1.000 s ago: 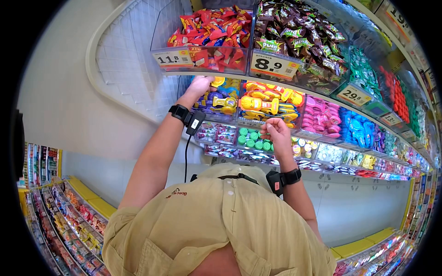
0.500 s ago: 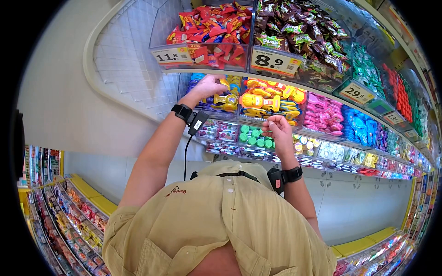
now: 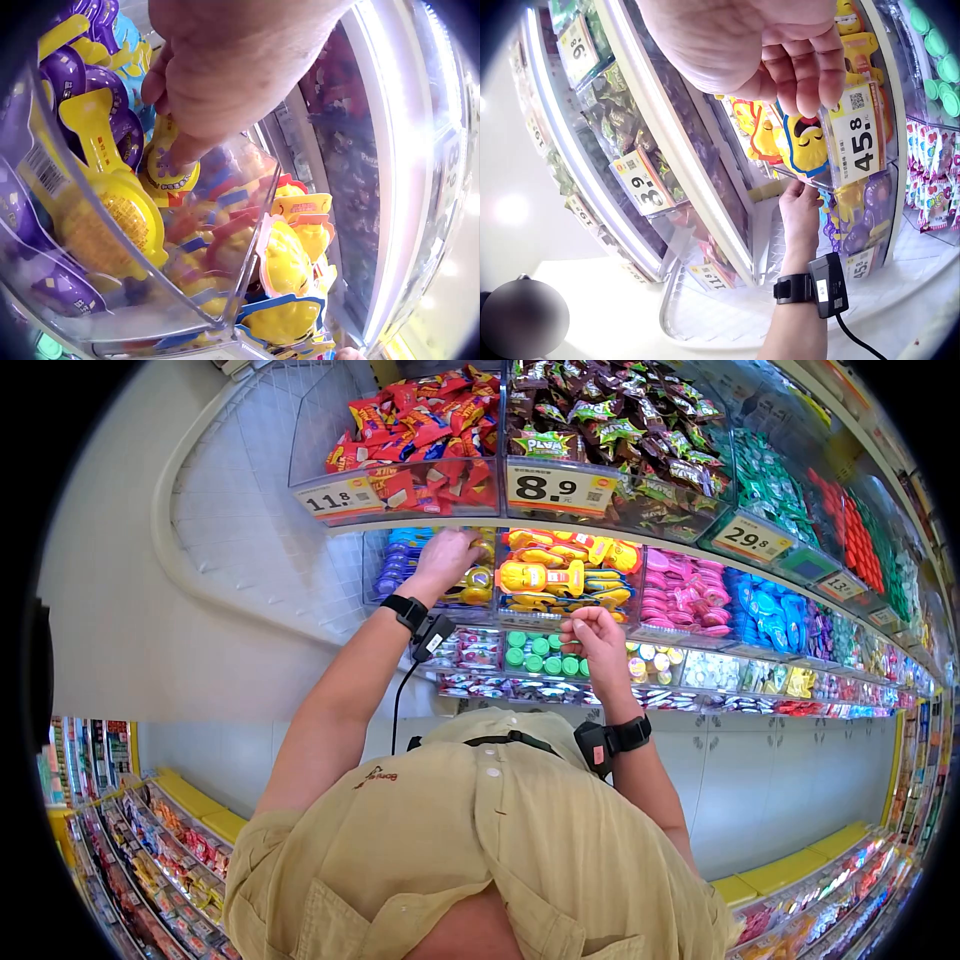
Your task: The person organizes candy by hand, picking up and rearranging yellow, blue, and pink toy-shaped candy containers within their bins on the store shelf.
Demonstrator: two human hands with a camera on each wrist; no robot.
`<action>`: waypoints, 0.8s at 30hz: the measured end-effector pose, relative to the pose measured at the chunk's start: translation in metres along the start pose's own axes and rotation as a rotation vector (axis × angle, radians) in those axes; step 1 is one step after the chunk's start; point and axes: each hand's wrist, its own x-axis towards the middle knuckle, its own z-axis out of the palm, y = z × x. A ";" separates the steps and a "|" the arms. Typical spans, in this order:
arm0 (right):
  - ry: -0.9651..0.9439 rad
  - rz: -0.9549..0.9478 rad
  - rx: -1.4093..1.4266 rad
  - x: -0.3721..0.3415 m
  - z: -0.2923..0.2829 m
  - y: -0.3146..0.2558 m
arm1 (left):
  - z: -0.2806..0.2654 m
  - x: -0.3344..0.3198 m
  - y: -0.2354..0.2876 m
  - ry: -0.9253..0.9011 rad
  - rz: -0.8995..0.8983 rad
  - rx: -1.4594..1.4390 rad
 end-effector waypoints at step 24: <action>0.134 -0.735 -1.157 0.059 0.019 -0.031 | 0.005 -0.057 0.030 0.337 0.120 -0.353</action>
